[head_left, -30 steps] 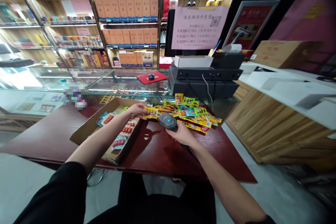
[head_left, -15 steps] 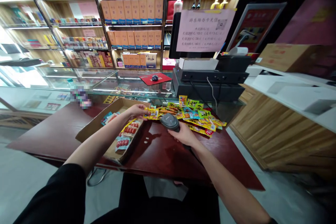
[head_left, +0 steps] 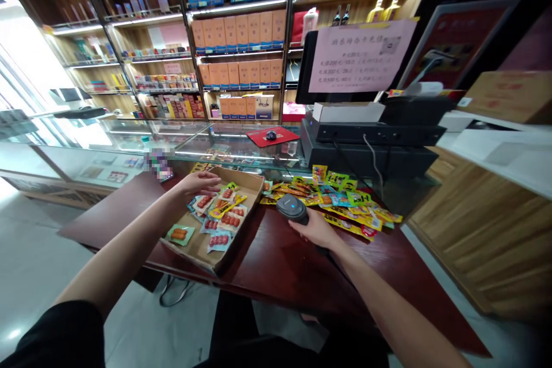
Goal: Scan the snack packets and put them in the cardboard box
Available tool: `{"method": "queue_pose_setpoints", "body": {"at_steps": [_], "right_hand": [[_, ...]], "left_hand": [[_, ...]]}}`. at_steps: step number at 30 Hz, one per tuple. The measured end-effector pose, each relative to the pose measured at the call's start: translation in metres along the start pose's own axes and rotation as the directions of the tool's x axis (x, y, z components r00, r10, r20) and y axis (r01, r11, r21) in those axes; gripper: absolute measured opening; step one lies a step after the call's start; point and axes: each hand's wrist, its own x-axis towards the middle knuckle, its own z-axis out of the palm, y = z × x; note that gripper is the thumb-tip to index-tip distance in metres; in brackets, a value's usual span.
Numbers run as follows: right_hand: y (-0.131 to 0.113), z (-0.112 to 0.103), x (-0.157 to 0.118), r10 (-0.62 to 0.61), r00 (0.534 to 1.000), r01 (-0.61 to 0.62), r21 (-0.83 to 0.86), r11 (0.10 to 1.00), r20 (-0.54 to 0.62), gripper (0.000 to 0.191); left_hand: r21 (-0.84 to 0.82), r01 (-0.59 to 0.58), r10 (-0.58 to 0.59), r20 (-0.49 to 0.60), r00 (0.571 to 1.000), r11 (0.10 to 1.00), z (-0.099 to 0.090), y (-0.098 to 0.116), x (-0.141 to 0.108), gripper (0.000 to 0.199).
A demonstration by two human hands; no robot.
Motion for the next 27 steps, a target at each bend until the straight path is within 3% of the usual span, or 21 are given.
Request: {"method": "queue_pose_setpoints", "body": {"at_steps": [4,11,14,16,18,21,24,27], "right_hand": [[0.005,-0.018,-0.006,0.023,0.999,-0.026,-0.048,0.998,-0.048,0.031],[0.024,-0.061,-0.028,0.096,0.985,-0.116,-0.137,0.984,-0.142,0.034],[0.031,-0.073,-0.038,0.086,0.98,-0.111,-0.135,0.984,-0.181,0.034],[0.033,-0.078,-0.044,0.088,0.974,-0.115,-0.121,0.986,-0.209,0.036],[0.033,-0.082,-0.049,0.107,0.968,-0.132,-0.095,0.987,-0.227,0.038],[0.031,-0.087,-0.055,0.129,0.964,-0.148,-0.07,0.986,-0.232,0.039],[0.031,-0.091,-0.06,0.138,0.96,-0.154,-0.051,0.987,-0.244,0.037],[0.032,-0.093,-0.065,0.144,0.955,-0.16,-0.041,0.986,-0.259,0.037]], "left_hand": [[0.062,-0.021,0.014,0.101,0.995,0.998,0.046,-0.002,0.013,0.05],[0.357,-0.153,0.045,0.295,0.955,0.922,0.158,-0.014,0.053,0.053],[0.549,-0.268,0.098,0.319,0.943,0.792,0.201,-0.027,0.07,0.043],[0.684,-0.385,0.173,0.359,0.917,0.619,0.224,-0.036,0.077,0.034],[0.771,-0.464,0.232,0.401,0.886,0.437,0.24,-0.042,0.082,0.03],[0.825,-0.512,0.239,0.462,0.854,0.238,0.252,-0.047,0.087,0.032],[0.844,-0.516,0.171,0.493,0.853,0.143,0.253,-0.048,0.092,0.033],[0.852,-0.508,0.115,0.496,0.861,0.127,0.247,-0.048,0.096,0.022]]}}
